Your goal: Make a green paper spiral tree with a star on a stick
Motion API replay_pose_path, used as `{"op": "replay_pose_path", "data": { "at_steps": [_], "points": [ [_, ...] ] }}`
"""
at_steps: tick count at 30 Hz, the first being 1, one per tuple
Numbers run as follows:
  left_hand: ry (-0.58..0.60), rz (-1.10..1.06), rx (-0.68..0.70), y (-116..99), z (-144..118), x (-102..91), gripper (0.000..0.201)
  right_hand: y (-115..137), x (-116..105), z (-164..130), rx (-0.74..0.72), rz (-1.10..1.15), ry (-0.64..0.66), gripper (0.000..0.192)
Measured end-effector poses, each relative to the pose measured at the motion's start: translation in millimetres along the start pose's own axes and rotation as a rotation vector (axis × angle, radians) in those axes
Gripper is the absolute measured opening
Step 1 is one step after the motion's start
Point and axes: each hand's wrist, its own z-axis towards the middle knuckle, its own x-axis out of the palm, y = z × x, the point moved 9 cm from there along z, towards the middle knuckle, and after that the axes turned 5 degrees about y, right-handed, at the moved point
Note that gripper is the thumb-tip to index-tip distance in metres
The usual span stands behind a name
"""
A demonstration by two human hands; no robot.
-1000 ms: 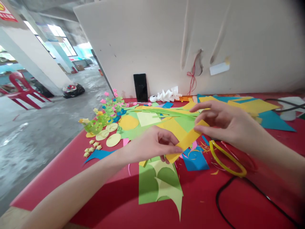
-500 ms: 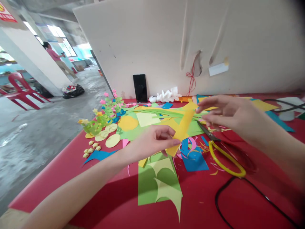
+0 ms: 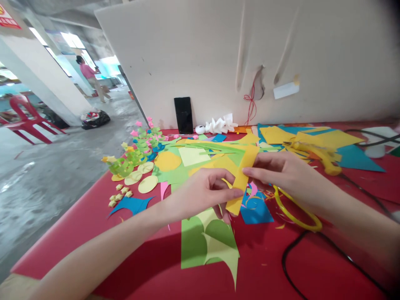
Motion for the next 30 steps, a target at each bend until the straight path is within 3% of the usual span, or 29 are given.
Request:
{"op": "replay_pose_path", "data": {
  "at_steps": [6,12,21,30],
  "points": [
    [0.036,-0.023,0.013,3.2,1.5,2.8,0.019,-1.4,-14.0,-4.2,-0.019,-0.031,-0.082,0.019],
    [-0.060,-0.061,0.178,-10.1,0.3,-6.2,0.036,-0.4,-11.3,-4.0,-0.061,0.019,-0.046,0.018],
    [-0.084,-0.113,0.186,-8.8,1.3,-7.9,0.018,9.9,4.7,-7.9,-0.058,0.096,0.003,0.014],
    [-0.089,-0.148,0.193,-8.2,-0.1,-10.9,0.021,9.4,4.6,-9.8,-0.046,0.082,0.040,0.016]
  ]
}}
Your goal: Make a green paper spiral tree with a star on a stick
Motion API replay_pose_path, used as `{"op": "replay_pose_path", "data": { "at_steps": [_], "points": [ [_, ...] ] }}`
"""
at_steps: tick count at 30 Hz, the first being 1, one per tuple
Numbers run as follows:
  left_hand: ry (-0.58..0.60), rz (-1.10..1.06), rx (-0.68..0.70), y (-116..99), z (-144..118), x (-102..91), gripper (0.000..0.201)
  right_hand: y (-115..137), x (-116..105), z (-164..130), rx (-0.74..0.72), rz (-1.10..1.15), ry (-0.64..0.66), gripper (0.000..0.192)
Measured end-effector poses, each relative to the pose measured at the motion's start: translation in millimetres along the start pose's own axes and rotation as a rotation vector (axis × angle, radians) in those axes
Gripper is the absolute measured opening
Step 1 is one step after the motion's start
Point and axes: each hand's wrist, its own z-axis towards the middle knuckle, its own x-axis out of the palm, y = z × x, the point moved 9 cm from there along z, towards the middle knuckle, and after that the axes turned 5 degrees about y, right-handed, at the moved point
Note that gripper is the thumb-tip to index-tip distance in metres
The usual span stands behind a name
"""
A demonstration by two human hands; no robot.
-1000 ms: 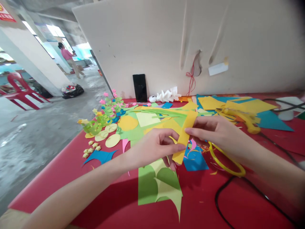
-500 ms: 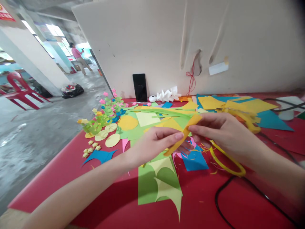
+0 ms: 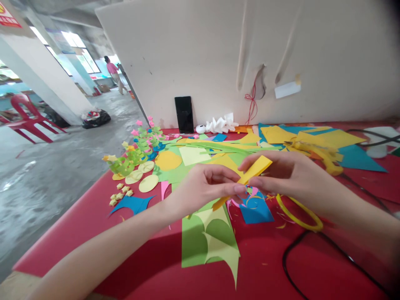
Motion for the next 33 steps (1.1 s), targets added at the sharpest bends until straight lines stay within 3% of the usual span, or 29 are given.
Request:
{"op": "replay_pose_path", "data": {
  "at_steps": [11,15,21,27,33],
  "points": [
    [-0.007,0.045,-0.004,-1.6,-1.4,1.8,0.019,1.5,2.0,1.7,-0.014,0.010,0.066,0.014],
    [-0.005,0.151,-0.002,-5.1,-1.6,2.0,0.022,1.1,-0.3,0.5,-0.016,-0.014,0.075,0.017],
    [-0.250,0.473,0.037,-11.7,-6.6,-19.8,0.026,-3.8,2.1,4.5,0.023,-0.038,0.107,0.027],
    [-0.145,0.451,0.036,-11.1,-2.7,-6.8,0.011,-7.6,5.0,8.1,-0.005,-0.001,0.037,0.004],
    [-0.131,0.601,0.115,-21.0,-3.2,-3.0,0.016,-13.2,-0.7,6.2,0.041,-0.041,0.003,0.019]
  ]
}}
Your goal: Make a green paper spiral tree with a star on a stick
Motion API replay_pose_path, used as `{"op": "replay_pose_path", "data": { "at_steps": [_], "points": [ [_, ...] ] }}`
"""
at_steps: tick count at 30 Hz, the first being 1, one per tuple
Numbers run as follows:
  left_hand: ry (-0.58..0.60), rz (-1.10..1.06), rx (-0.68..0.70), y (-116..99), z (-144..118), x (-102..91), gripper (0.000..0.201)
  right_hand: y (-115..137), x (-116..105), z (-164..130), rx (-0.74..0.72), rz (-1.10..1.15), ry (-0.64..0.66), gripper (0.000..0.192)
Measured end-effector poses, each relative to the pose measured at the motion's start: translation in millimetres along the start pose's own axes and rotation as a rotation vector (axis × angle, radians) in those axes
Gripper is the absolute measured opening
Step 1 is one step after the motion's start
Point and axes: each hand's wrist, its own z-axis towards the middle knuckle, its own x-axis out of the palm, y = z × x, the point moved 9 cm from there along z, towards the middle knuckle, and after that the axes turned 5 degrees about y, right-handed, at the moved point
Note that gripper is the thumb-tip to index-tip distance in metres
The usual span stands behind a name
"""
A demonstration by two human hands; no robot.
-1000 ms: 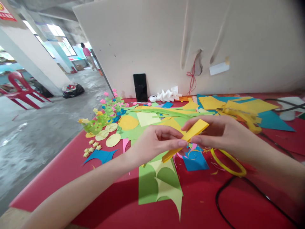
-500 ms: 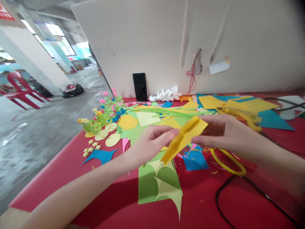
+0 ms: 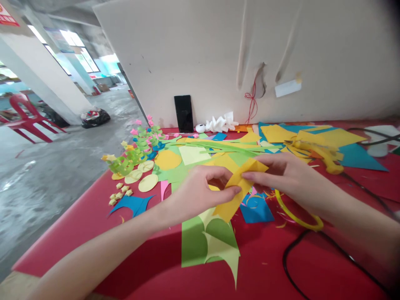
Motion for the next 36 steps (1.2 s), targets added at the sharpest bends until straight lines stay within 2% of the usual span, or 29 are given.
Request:
{"op": "replay_pose_path", "data": {
  "at_steps": [3,6,8,13,16,18,20,22,24,27,32,36],
  "points": [
    [-0.018,0.033,0.031,-3.9,-1.2,-1.2,0.030,-6.8,-5.2,-1.5,0.055,-0.016,-0.012,0.025],
    [-0.032,-0.003,0.036,-3.9,-1.4,-1.6,0.029,-11.5,-9.9,-3.1,0.098,0.004,-0.006,0.021],
    [-0.055,-0.040,0.054,-4.1,-1.3,-3.3,0.025,-10.6,-20.5,-3.9,0.099,0.023,-0.049,0.020],
    [-0.128,-0.163,0.125,-4.0,-2.3,-12.0,0.017,-0.6,-78.0,-8.6,0.002,0.064,-0.347,0.026],
    [-0.241,-0.148,0.225,-7.8,-6.5,-24.2,0.018,3.3,-100.8,-13.5,-0.047,-0.009,-0.502,0.026],
    [-0.367,-0.039,0.351,-16.8,-13.3,-34.2,0.016,2.4,-95.4,-12.7,-0.026,-0.099,-0.509,0.025],
    [-0.421,0.115,0.478,-27.2,-18.9,-34.2,0.017,0.7,-74.8,-9.0,0.006,-0.182,-0.444,0.031],
    [-0.388,0.250,0.548,-32.5,-19.1,-26.0,0.022,0.7,-46.6,-5.2,0.007,-0.214,-0.346,0.038],
    [-0.346,0.333,0.566,-32.9,-17.2,-18.6,0.022,1.9,-19.8,-3.5,-0.009,-0.198,-0.250,0.038],
    [-0.348,0.385,0.545,-31.4,-16.0,-16.8,0.024,8.1,3.4,-4.8,-0.066,-0.152,-0.163,0.034],
    [-0.389,0.386,0.528,-32.2,-18.0,-21.4,0.024,25.1,6.4,-8.7,-0.181,-0.235,-0.125,0.026],
    [-0.375,0.268,0.474,-27.6,-17.0,-23.1,0.024,35.6,-10.7,-15.8,-0.229,-0.386,-0.289,0.018]
  ]
}}
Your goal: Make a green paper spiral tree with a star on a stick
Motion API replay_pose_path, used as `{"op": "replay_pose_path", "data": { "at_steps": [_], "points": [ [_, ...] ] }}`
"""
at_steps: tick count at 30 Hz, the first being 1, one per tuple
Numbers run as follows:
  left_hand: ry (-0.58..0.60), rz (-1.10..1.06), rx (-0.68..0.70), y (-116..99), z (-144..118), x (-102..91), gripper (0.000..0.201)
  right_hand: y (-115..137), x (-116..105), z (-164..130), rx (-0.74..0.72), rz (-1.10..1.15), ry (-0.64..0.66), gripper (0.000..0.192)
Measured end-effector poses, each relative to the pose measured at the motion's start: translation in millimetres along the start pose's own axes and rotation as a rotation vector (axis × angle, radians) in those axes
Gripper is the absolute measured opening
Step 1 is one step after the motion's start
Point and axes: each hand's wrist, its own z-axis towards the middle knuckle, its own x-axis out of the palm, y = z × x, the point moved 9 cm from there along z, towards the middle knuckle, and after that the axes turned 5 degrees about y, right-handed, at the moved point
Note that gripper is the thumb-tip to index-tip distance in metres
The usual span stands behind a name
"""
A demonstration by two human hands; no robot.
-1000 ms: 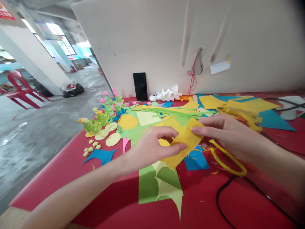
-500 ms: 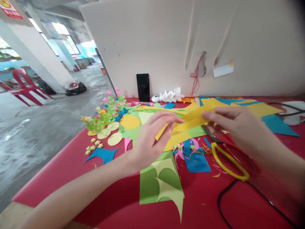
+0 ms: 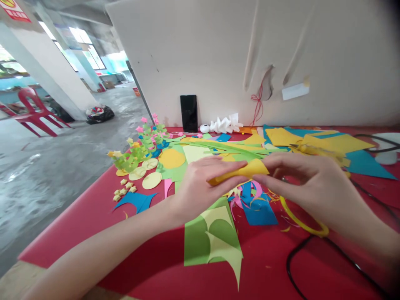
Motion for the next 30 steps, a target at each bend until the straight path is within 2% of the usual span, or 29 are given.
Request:
{"op": "replay_pose_path", "data": {
  "at_steps": [3,5,7,11,15,17,19,21,23,28,30],
  "points": [
    [0.033,-0.136,-0.110,6.1,-1.4,3.1,0.024,2.7,-12.3,-2.3,-0.034,-0.029,-0.103,0.022],
    [0.071,-0.212,-0.192,10.3,-2.8,6.6,0.024,7.9,-12.9,-3.2,-0.086,-0.068,-0.094,0.024],
    [0.116,-0.258,-0.250,13.1,-3.9,10.6,0.024,11.8,-10.7,-3.5,-0.110,-0.129,-0.057,0.017],
    [0.173,-0.205,-0.197,8.9,-2.2,15.2,0.023,15.6,-12.1,-3.9,-0.112,-0.155,-0.046,0.005],
    [0.164,-0.130,-0.132,3.6,-0.2,15.0,0.021,16.1,-8.4,-2.9,-0.098,-0.179,-0.027,0.007],
    [0.179,-0.125,-0.148,2.6,0.0,15.9,0.022,14.9,-4.4,-2.0,-0.084,-0.172,-0.009,0.009],
    [0.251,-0.148,-0.195,3.2,-1.1,21.6,0.025,13.3,-2.8,-1.4,-0.065,-0.165,-0.004,0.011],
    [0.314,-0.173,-0.246,4.2,-3.1,26.7,0.026,10.6,-5.2,-0.9,-0.041,-0.167,-0.009,0.012],
    [0.328,-0.208,-0.298,6.8,-4.6,28.4,0.025,6.4,-11.7,-0.7,-0.013,-0.171,-0.012,0.014],
    [0.362,-0.552,-0.529,20.3,-13.6,41.7,0.023,-10.5,-47.3,-3.3,0.104,-0.170,-0.173,0.023],
    [0.373,-0.665,-0.580,21.1,-15.7,46.7,0.021,-7.6,-46.1,-2.4,0.065,-0.196,-0.158,0.023]
  ]
}}
